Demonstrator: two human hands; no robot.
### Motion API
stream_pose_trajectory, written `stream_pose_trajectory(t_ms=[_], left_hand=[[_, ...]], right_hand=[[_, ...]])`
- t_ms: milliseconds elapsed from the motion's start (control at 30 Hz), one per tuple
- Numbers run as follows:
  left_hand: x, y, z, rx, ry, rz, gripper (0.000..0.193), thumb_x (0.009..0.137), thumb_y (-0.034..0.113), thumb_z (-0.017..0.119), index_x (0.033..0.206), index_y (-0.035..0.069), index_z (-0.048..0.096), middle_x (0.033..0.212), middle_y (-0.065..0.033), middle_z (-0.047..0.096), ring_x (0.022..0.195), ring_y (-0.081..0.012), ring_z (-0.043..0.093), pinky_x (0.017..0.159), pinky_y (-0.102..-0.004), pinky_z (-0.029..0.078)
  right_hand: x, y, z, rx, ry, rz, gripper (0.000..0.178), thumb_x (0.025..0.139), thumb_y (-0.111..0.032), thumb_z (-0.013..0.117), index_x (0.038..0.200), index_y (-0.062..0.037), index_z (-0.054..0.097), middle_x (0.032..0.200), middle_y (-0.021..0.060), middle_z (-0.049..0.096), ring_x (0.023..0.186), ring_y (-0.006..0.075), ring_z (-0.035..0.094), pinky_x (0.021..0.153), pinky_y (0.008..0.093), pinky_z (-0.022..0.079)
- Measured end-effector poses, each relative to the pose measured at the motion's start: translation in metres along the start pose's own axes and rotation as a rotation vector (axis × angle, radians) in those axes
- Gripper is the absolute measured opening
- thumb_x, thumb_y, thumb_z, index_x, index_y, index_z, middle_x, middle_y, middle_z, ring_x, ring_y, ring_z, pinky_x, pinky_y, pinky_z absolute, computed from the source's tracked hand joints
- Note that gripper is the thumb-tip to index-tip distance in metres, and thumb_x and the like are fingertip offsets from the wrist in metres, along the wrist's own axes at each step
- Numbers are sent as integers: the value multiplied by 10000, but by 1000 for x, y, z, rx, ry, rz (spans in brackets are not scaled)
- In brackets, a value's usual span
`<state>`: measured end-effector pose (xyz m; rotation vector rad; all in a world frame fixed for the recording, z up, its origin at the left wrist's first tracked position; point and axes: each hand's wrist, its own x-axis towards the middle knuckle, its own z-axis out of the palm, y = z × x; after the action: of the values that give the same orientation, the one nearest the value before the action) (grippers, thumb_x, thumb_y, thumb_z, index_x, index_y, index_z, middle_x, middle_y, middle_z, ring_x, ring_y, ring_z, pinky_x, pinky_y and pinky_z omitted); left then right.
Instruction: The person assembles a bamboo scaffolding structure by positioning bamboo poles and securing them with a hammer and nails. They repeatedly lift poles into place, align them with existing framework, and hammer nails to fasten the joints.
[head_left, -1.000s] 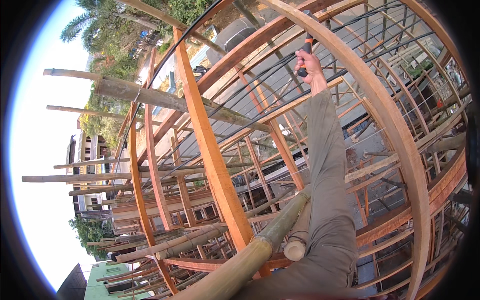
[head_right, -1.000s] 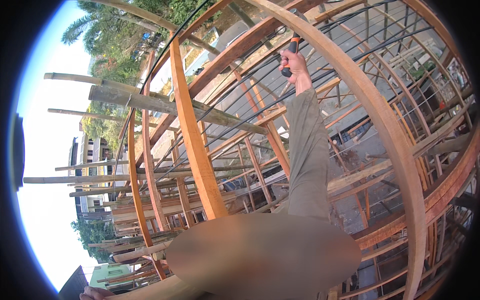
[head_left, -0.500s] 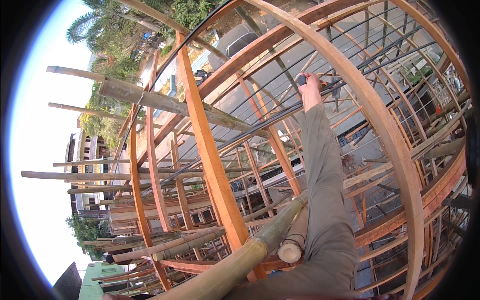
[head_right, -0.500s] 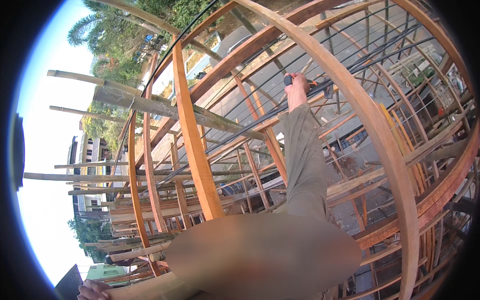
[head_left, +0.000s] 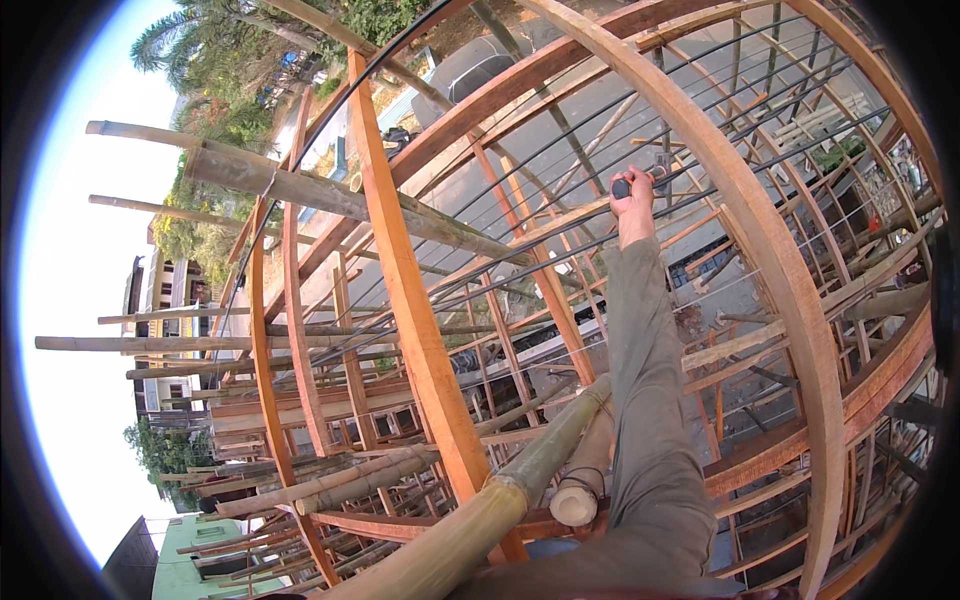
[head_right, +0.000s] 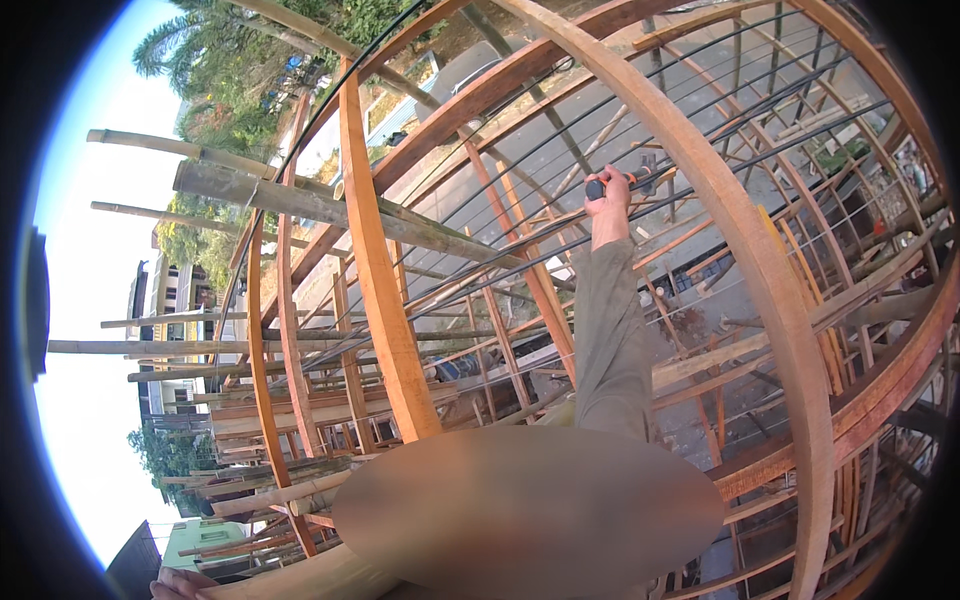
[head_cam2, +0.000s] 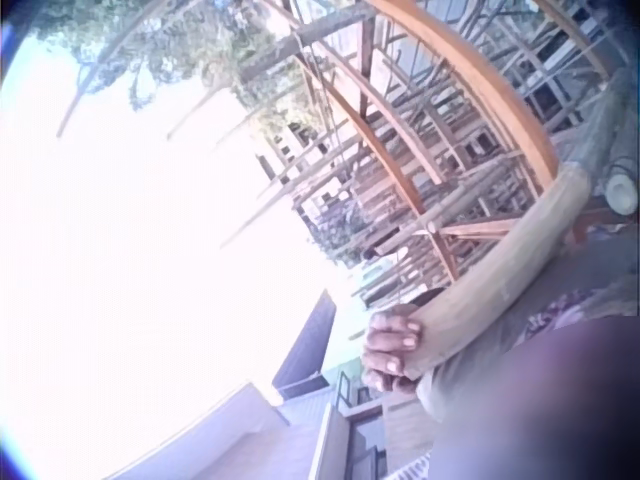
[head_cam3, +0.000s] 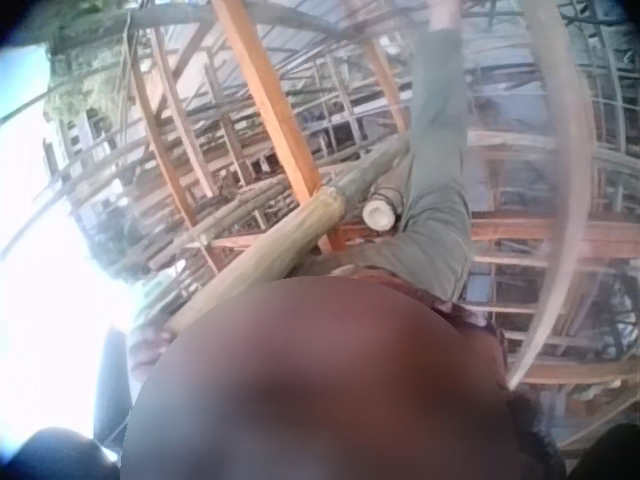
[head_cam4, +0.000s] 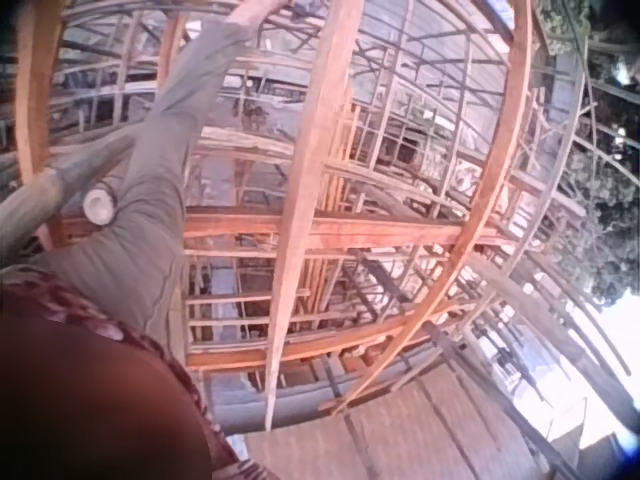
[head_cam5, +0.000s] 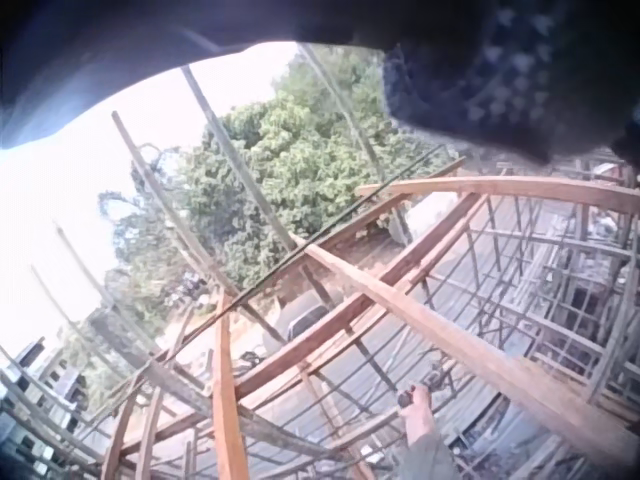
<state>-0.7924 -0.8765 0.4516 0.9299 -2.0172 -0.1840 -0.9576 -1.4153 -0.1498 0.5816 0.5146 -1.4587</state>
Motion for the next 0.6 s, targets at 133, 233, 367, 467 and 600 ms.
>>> stream_pose_trajectory(t_ms=[133, 233, 367, 467, 600], left_hand=[[3, -6, -1, 16, 1, 1, 385, 972, 256, 657, 1304, 64, 628, 1102, -81, 691, 776, -262, 664, 627, -405, 569], [3, -4, 3, 1, 1, -4, 391, 973, 256, 656, 1313, 65, 627, 1105, -81, 691, 777, -262, 664, 628, -405, 569], [1, -4, 5, -6, -6, -7, 400, 974, 257, 654, 1324, 66, 625, 1108, -80, 691, 780, -262, 664, 629, -405, 570], [6, -4, -2, -4, -19, -29, 406, 974, 257, 653, 1332, 68, 623, 1110, -80, 691, 781, -262, 664, 631, -404, 570], [7, -5, -5, 7, -34, -23, 415, 975, 258, 651, 1344, 69, 621, 1113, -80, 692, 784, -262, 664, 632, -404, 571]], right_hand=[[-18, 18, 53, 54, -127, 43, 179, 943, -47, 620, 826, -94, 493, 672, 11, 498, 551, 173, 518, 542, 316, 498], [-46, -3, 79, -141, -427, 122, 180, 925, -32, 649, 843, -93, 501, 692, 3, 504, 544, 141, 507, 532, 305, 489], [-60, -12, 58, -418, -484, -26, 188, 900, -90, 717, 867, -93, 532, 659, -13, 499, 538, 105, 513, 512, 343, 488], [-38, -6, 23, -360, -361, -58, 187, 910, -122, 712, 852, -84, 538, 646, 14, 496, 541, 153, 523, 526, 355, 496], [-11, -13, 3, -89, -69, -50, 167, 944, -81, 621, 819, -89, 510, 697, 34, 521, 582, 206, 545, 553, 345, 498]])
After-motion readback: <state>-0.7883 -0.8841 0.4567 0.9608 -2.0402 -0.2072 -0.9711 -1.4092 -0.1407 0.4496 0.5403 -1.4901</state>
